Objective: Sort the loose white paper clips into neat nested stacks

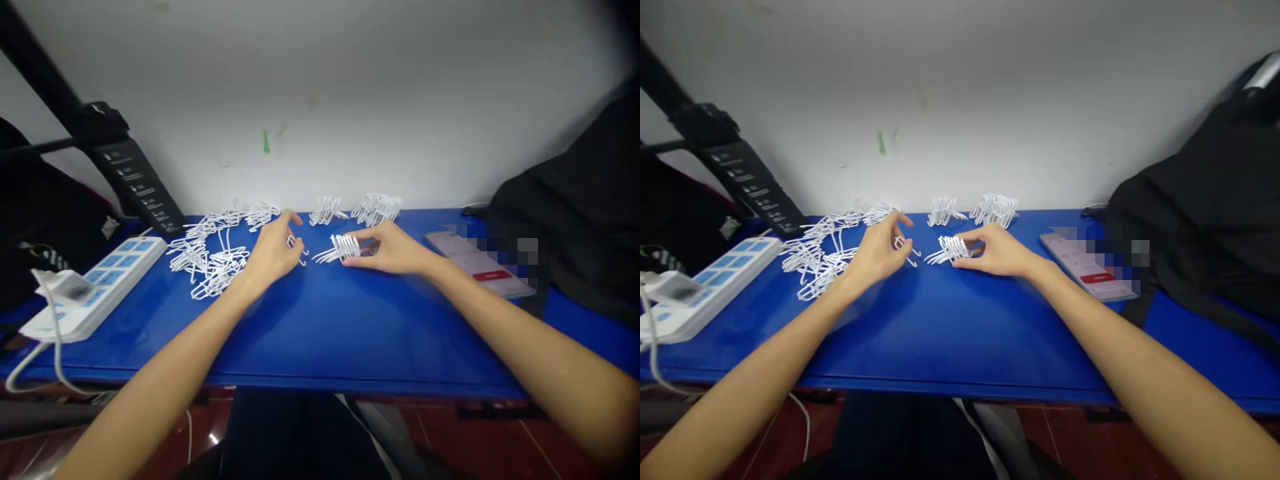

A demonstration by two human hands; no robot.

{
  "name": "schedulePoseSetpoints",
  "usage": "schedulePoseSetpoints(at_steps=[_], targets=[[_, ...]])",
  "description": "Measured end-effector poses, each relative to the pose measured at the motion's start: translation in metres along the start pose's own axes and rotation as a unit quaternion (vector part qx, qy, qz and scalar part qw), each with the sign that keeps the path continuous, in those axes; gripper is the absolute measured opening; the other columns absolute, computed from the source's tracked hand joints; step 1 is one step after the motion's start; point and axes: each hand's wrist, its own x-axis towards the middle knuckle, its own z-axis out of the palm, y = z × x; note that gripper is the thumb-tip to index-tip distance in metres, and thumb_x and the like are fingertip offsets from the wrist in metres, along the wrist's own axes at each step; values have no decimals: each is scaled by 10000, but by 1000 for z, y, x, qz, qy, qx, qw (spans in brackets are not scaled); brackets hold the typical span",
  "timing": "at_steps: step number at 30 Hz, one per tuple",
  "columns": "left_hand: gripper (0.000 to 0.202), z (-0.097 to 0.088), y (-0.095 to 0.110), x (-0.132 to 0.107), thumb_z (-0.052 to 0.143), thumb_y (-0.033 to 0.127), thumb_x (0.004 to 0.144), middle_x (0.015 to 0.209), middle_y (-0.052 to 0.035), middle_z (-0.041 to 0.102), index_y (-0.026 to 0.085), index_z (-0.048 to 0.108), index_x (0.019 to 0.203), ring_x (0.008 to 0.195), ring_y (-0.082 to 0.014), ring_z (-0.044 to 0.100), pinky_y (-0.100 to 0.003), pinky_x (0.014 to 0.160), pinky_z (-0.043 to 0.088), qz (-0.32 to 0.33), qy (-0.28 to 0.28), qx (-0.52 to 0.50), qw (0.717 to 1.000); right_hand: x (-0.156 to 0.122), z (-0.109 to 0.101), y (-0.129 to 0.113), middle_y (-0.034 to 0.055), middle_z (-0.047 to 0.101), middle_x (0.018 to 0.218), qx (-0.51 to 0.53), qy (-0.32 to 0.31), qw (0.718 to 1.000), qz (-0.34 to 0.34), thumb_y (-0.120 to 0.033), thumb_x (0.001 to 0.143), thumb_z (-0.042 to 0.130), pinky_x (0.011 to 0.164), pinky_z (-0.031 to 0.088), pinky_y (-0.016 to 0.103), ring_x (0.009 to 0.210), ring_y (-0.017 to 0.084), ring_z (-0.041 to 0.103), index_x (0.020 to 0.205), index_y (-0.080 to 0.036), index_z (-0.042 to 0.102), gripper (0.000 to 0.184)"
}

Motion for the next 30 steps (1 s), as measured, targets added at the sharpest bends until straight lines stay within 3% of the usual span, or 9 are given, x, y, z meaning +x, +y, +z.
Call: schedulePoseSetpoints(at_steps=[4,7,10,14,17,20,25,30], targets=[[287,-2,3,2,606,377,993,843,-23,696,200,598,1219,780,-205,675,-340,813,516,-16,-3,-18,1000,0,-1,0,61,840,982,0,0,1000,0,-510,793,853,736,647,366,795,259,749,1270,-170,810,588],[410,-13,-1,3,381,519,1096,922,-75,718,191,603,1204,922,-235,704,-373,902,517,-19,9,-26,999,0,-1,4,63,844,1016,-2,-8,1000,5,-513,802,846,758,645,365,812,258,763,1298,-172,796,604],[421,-29,-13,5,290,410,1112,986,-108,738,169,612,1239,969,-249,708,-396,922,517,-32,-34,-14,999,1,-1,8,65,845,1053,-12,-7,1000,4,-513,803,847,794,646,357,847,256,775,1325,-180,782,623],[325,-39,-26,7,538,219,954,1019,-76,772,170,629,1262,906,-225,714,-339,811,527,-34,-161,2,986,1,-1,11,67,846,1042,-22,1,1000,-3,-518,800,853,797,645,355,864,263,772,1331,-182,780,633],[182,-33,-24,8,651,261,901,933,-50,772,176,700,1054,844,-207,705,-300,740,502,4,-197,4,980,2,-1,10,67,846,1041,-8,-2,1000,-20,-516,805,853,781,643,349,858,257,771,1301,-184,795,600],[131,-20,-15,8,658,287,930,878,-45,773,174,721,951,784,-185,687,-287,728,490,44,-194,-19,980,2,-1,7,53,846,1003,5,-5,999,-32,-504,797,862,764,639,348,847,260,769,1233,-191,826,537],[147,1,-3,4,623,251,986,943,-50,772,184,753,999,810,-177,668,-291,743,477,92,-148,-22,984,3,-1,6,51,844,965,11,-3,1000,-30,-477,785,875,762,632,364,843,273,766,1184,-191,841,493],[136,16,1,1,639,205,987,976,-54,747,176,769,1018,823,-164,656,-289,764,487,123,-110,-45,985,4,0,8,53,843,1062,32,-22,999,-33,-498,807,852,797,623,357,890,261,771,1208,-200,827,499]])
